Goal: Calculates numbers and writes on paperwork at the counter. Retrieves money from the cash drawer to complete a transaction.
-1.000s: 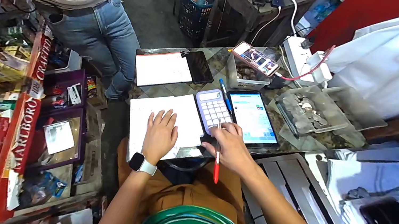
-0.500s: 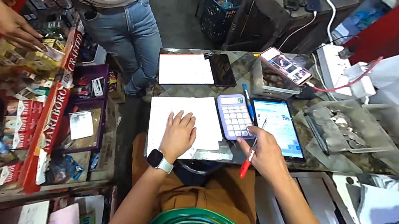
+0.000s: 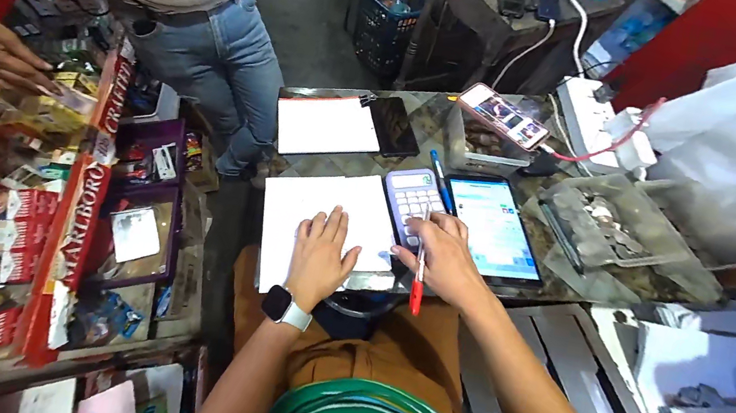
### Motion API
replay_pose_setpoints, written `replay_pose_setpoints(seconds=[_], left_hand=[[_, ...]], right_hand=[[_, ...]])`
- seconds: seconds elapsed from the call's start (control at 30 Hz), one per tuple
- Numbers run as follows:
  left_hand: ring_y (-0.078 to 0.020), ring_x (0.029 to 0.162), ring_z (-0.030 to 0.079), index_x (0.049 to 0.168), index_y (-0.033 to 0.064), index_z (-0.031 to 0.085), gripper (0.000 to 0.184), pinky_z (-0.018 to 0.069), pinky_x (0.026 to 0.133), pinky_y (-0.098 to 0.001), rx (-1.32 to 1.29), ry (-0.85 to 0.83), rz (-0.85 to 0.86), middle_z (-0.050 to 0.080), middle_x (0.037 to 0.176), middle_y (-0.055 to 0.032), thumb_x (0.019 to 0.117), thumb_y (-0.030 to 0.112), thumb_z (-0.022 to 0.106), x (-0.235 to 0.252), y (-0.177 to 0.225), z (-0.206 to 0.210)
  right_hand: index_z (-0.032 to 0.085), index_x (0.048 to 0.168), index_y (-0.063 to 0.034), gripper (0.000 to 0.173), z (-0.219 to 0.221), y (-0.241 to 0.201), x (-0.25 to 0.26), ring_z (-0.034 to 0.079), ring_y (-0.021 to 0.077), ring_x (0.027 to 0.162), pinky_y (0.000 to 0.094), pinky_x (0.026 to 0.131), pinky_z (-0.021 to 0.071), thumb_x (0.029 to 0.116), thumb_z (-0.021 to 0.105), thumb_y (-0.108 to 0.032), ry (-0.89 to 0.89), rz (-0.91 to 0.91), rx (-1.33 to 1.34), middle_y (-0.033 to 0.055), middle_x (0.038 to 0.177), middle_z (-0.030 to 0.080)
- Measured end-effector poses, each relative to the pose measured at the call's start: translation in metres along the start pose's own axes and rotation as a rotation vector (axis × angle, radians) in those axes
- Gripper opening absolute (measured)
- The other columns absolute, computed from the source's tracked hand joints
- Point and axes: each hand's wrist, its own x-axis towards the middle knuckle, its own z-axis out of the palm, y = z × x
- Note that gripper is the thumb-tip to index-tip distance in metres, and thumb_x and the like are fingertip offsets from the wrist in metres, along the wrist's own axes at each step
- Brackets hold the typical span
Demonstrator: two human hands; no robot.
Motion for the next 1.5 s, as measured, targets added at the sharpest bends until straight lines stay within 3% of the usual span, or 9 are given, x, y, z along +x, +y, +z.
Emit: replay_pose_setpoints(seconds=[0.23,0.43,0.6,0.77,0.93,1.07,1.27,1.4,1.5], left_hand=[[-0.0391,0.139,0.049,0.146,0.0044,0.055,0.062,0.0347,0.112,-0.0605,-0.023,0.032,0.005,0.050,0.155,-0.0134,0.1052,0.048,0.041,0.000,0.003,0.000],[-0.0415,0.134,0.055,0.137,0.0021,0.063,0.054,0.0381,0.111,-0.0614,-0.026,0.125,0.044,0.059,0.146,-0.0157,0.1045,0.041,0.046,-0.005,0.003,0.003],[-0.0424,0.135,0.054,0.137,0.0019,0.063,0.055,0.0381,0.111,-0.0621,-0.033,0.114,0.039,0.060,0.145,-0.0164,0.1057,0.042,0.044,-0.005,0.004,0.002],[-0.0426,0.137,0.052,0.140,0.0019,0.061,0.060,0.0363,0.113,-0.0622,-0.062,0.109,0.017,0.057,0.148,-0.0164,0.1064,0.047,0.040,-0.007,0.005,0.004],[-0.0393,0.131,0.056,0.141,0.0023,0.060,0.061,0.0386,0.111,-0.0571,-0.048,0.146,0.016,0.056,0.149,-0.0150,0.1064,0.048,0.040,-0.009,0.005,0.010],[-0.0376,0.130,0.057,0.141,0.0027,0.060,0.062,0.0389,0.110,-0.0566,-0.016,0.151,0.018,0.056,0.149,-0.0141,0.1059,0.049,0.040,-0.009,0.005,0.011],[-0.0395,0.131,0.056,0.142,0.0018,0.059,0.062,0.0389,0.109,-0.0588,-0.014,0.135,0.014,0.055,0.150,-0.0148,0.1054,0.049,0.042,-0.009,0.005,0.010],[-0.0392,0.132,0.056,0.142,0.0021,0.059,0.062,0.0382,0.110,-0.0580,-0.018,0.124,0.009,0.055,0.150,-0.0153,0.1055,0.049,0.042,-0.009,0.006,0.009],[-0.0385,0.132,0.055,0.143,0.0022,0.058,0.062,0.0376,0.111,-0.0583,-0.020,0.122,0.002,0.055,0.150,-0.0156,0.1056,0.049,0.042,-0.010,0.007,0.009]], right_hand=[[0.069,0.111,0.0002,0.056,-0.012,0.007,-0.004,0.060,0.0460,0.119,0.0684,0.112,0.0290,0.0969,0.060,-0.053,0.036,0.024,-0.038,0.0168,0.104,0.073],[0.063,0.109,0.0050,0.051,-0.029,0.006,-0.025,0.065,0.0421,0.105,0.0626,0.105,0.0369,0.0978,0.061,-0.045,0.289,0.000,-0.017,0.0238,0.107,0.070],[0.063,0.117,0.0090,0.059,-0.011,0.007,-0.034,0.070,0.0379,0.104,0.0613,0.110,0.0391,0.0979,0.061,-0.047,0.150,0.045,-0.015,0.0243,0.114,0.070],[0.069,0.109,-0.0014,0.053,0.001,-0.009,-0.022,0.063,0.0435,0.116,0.0674,0.108,0.0351,0.0968,0.060,-0.052,0.093,-0.051,-0.025,0.0168,0.117,0.072],[0.069,0.104,-0.0009,0.050,-0.007,-0.002,-0.018,0.064,0.0415,0.108,0.0654,0.107,0.0354,0.0970,0.062,-0.050,0.175,-0.011,-0.068,0.0139,0.093,0.073],[0.069,0.101,0.0002,0.053,-0.011,0.009,-0.014,0.064,0.0436,0.110,0.0676,0.109,0.0319,0.0965,0.061,-0.052,0.123,0.041,-0.100,0.0161,0.092,0.073],[0.068,0.108,0.0012,0.053,-0.011,0.008,-0.004,0.061,0.0445,0.118,0.0674,0.112,0.0290,0.0957,0.063,-0.050,0.075,0.092,-0.062,0.0171,0.100,0.073],[0.066,0.106,0.0041,0.049,-0.026,0.003,-0.013,0.065,0.0420,0.103,0.0651,0.108,0.0353,0.0966,0.064,-0.044,0.229,0.040,-0.036,0.0202,0.098,0.070],[0.062,0.115,0.0075,0.054,-0.023,0.005,-0.024,0.066,0.0415,0.111,0.0607,0.110,0.0395,0.0972,0.063,-0.044,0.178,0.072,-0.001,0.0250,0.114,0.069]])
